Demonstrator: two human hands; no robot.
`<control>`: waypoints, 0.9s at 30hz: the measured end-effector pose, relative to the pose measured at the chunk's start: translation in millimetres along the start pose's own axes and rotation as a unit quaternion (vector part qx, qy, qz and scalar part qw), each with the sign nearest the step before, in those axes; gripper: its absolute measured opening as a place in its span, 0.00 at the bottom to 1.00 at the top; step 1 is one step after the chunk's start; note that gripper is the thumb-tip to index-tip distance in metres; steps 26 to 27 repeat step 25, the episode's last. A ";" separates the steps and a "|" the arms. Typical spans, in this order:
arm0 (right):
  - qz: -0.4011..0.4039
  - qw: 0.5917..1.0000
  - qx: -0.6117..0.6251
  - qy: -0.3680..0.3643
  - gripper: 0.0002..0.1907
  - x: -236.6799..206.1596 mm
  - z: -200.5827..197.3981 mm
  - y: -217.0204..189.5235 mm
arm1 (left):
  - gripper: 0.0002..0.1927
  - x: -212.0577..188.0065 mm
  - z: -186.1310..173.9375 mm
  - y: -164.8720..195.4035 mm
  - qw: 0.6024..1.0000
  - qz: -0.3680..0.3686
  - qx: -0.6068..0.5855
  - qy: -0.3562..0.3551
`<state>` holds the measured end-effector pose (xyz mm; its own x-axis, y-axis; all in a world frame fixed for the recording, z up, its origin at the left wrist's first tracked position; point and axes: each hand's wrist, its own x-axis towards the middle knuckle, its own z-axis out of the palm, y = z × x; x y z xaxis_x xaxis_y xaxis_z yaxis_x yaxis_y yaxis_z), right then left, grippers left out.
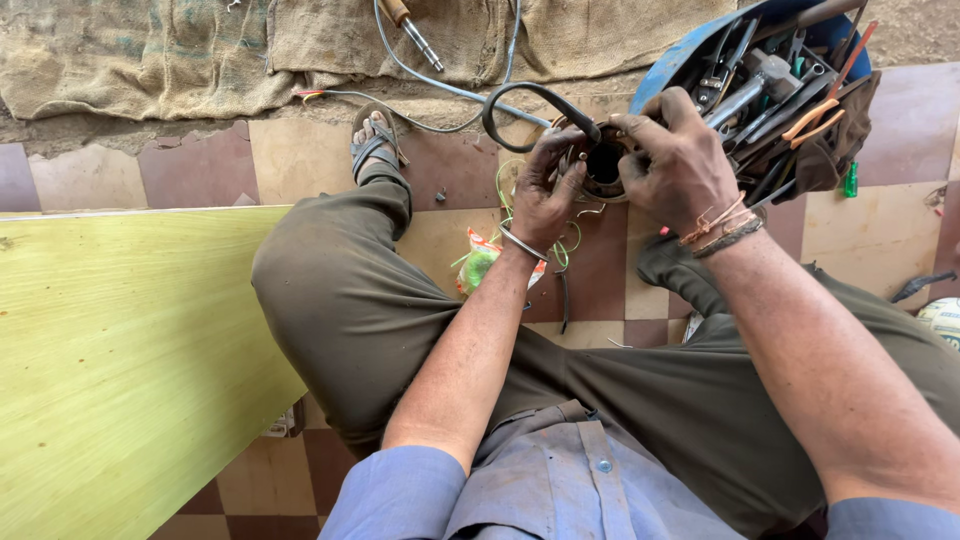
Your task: The person sits on the floor repairing a small electric motor. They handle the motor housing, feed a black cable and green wire through the housing opening, and work the wires into place by hand while picking parts from a tool basin.
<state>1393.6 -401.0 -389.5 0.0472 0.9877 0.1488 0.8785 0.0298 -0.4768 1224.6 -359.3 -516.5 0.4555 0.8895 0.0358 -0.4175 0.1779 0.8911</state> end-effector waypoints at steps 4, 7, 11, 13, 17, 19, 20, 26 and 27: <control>-0.012 1.000 0.015 -0.010 0.21 0.4 -12.8 2.2 | 0.14 1.4 9.5 5.6 0.997 0.039 0.065 0.012; -0.005 0.996 0.066 -0.057 0.24 6.3 -26.7 4.5 | 0.14 2.0 13.3 16.9 0.989 0.059 0.134 0.018; -0.089 0.990 0.055 -0.099 0.37 8.5 -41.4 3.1 | 0.14 0.5 16.2 27.1 0.976 0.086 0.201 0.026; -0.071 0.988 0.074 -0.113 0.36 6.8 -43.3 1.2 | 0.14 -2.6 15.3 29.0 0.975 0.093 0.201 0.029; -0.028 0.991 0.099 -0.087 0.30 1.8 -34.3 -5.9 | 0.14 -1.9 14.4 33.6 0.977 0.086 0.191 0.031; 0.011 0.992 0.112 -0.062 0.25 -2.8 -25.4 -8.2 | 0.14 -1.2 14.4 34.9 0.975 0.085 0.203 0.035; 0.031 0.991 0.119 -0.050 0.23 -5.5 -19.9 -8.9 | 0.14 -1.7 13.8 35.4 0.973 0.085 0.210 0.036; 0.200 0.931 0.291 -0.092 0.26 -14.4 3.8 0.1 | 0.13 -3.3 11.5 32.9 0.971 0.084 0.220 0.037; 0.200 0.931 0.291 -0.092 0.26 -14.4 3.8 0.1 | 0.13 -3.3 11.5 32.9 0.971 0.084 0.220 0.037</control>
